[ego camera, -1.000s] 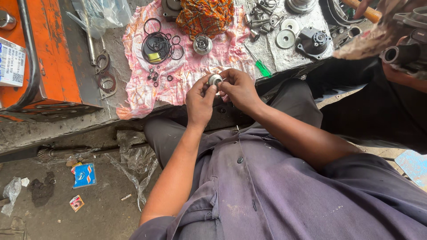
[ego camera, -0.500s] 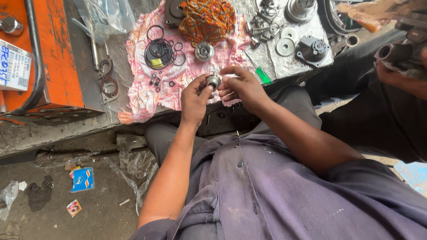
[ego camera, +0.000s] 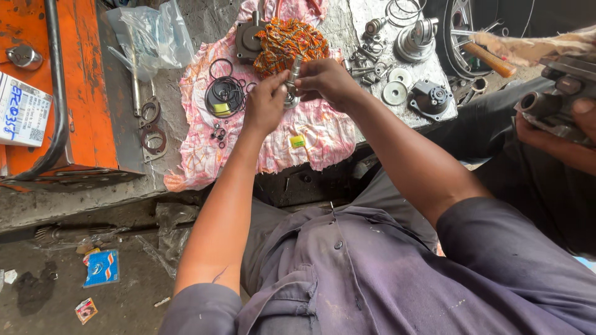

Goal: The person assembles a mechanical component by hand, fitting several rubber O-rings and seals onto a metal cylinder. They wipe the components with a cloth and handle various small rings and metal parts from a table.

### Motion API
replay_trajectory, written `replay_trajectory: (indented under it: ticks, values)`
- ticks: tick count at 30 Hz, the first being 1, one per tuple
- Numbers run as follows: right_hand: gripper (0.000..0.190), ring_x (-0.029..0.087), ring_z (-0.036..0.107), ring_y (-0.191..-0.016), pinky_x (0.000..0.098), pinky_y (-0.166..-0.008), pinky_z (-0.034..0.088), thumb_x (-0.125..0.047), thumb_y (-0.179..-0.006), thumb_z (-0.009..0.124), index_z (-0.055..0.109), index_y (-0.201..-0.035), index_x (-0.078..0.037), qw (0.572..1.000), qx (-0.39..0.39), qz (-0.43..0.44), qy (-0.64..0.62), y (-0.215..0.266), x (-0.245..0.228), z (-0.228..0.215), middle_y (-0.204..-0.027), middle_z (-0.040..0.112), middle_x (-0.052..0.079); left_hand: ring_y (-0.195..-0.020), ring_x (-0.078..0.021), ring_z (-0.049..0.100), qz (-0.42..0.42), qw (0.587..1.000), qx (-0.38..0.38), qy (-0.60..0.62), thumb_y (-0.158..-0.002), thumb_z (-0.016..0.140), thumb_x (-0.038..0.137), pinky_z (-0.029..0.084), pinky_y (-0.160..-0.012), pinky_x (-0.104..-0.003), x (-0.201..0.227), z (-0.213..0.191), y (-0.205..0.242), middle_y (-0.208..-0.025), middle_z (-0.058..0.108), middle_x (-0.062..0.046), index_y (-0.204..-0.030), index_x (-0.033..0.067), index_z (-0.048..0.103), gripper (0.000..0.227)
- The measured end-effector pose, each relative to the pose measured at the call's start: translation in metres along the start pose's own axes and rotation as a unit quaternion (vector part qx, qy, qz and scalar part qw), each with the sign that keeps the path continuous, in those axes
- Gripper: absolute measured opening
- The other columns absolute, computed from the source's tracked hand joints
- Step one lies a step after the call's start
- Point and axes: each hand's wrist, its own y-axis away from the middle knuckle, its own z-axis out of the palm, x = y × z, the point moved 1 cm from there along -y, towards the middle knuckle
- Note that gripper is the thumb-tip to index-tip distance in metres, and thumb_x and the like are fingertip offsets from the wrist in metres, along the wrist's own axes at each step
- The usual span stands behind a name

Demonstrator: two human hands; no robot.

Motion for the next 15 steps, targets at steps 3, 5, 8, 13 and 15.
replay_trajectory:
  ticks: [3,5,8,13,15]
  values:
    - [0.013,0.016,0.071,-0.080,0.0323,-0.075,0.061,-0.008,-0.093,0.072,0.071,-0.103,0.001,0.984,0.023,-0.064,0.163,-0.020,-0.003,0.004,-0.092,0.074,0.010,-0.109,-0.0275,0.075,-0.011,0.999,0.040,-0.024,-0.098,0.065,0.008,0.057,-0.095,-0.036,-0.017,0.007,-0.015,-0.121,0.075,-0.015,-0.126,0.0058,0.072,0.029]
    - [0.013,0.014,0.068,-0.079,0.0310,-0.074,0.058,-0.008,-0.092,0.074,0.072,-0.101,0.002,0.969,0.026,-0.104,0.224,-0.024,0.001,0.006,-0.091,0.074,0.009,-0.107,-0.0285,0.075,-0.004,0.997,0.065,-0.028,-0.094,0.067,0.006,0.057,-0.093,-0.036,-0.022,0.012,-0.019,-0.118,0.075,-0.016,-0.123,0.0046,0.073,0.029]
    - [0.012,0.013,0.068,-0.078,0.0313,-0.072,0.056,-0.006,-0.090,0.074,0.072,-0.099,0.002,0.952,0.024,-0.148,0.267,-0.025,0.004,0.009,-0.088,0.074,0.007,-0.101,-0.0286,0.076,-0.033,0.996,0.073,-0.023,-0.092,0.068,0.005,0.057,-0.089,-0.036,-0.026,0.015,-0.019,-0.113,0.076,-0.015,-0.121,0.0043,0.073,0.030]
    - [0.011,0.013,0.064,-0.074,0.0326,-0.068,0.054,-0.007,-0.091,0.075,0.073,-0.098,0.002,0.941,0.024,-0.141,0.306,-0.026,0.006,0.011,-0.083,0.074,0.008,-0.100,-0.0292,0.075,-0.031,0.996,0.080,-0.025,-0.092,0.067,0.003,0.058,-0.087,-0.037,-0.038,0.020,-0.014,-0.113,0.076,-0.016,-0.121,0.0037,0.073,0.029]
    - [0.013,0.013,0.066,-0.074,0.0323,-0.068,0.054,-0.007,-0.090,0.075,0.074,-0.099,0.002,0.939,0.029,-0.132,0.315,-0.030,0.006,0.012,-0.083,0.074,0.008,-0.102,-0.0301,0.075,-0.005,0.996,0.087,-0.037,-0.091,0.066,0.001,0.057,-0.088,-0.037,-0.042,0.021,-0.015,-0.115,0.075,-0.017,-0.122,0.0030,0.073,0.031]
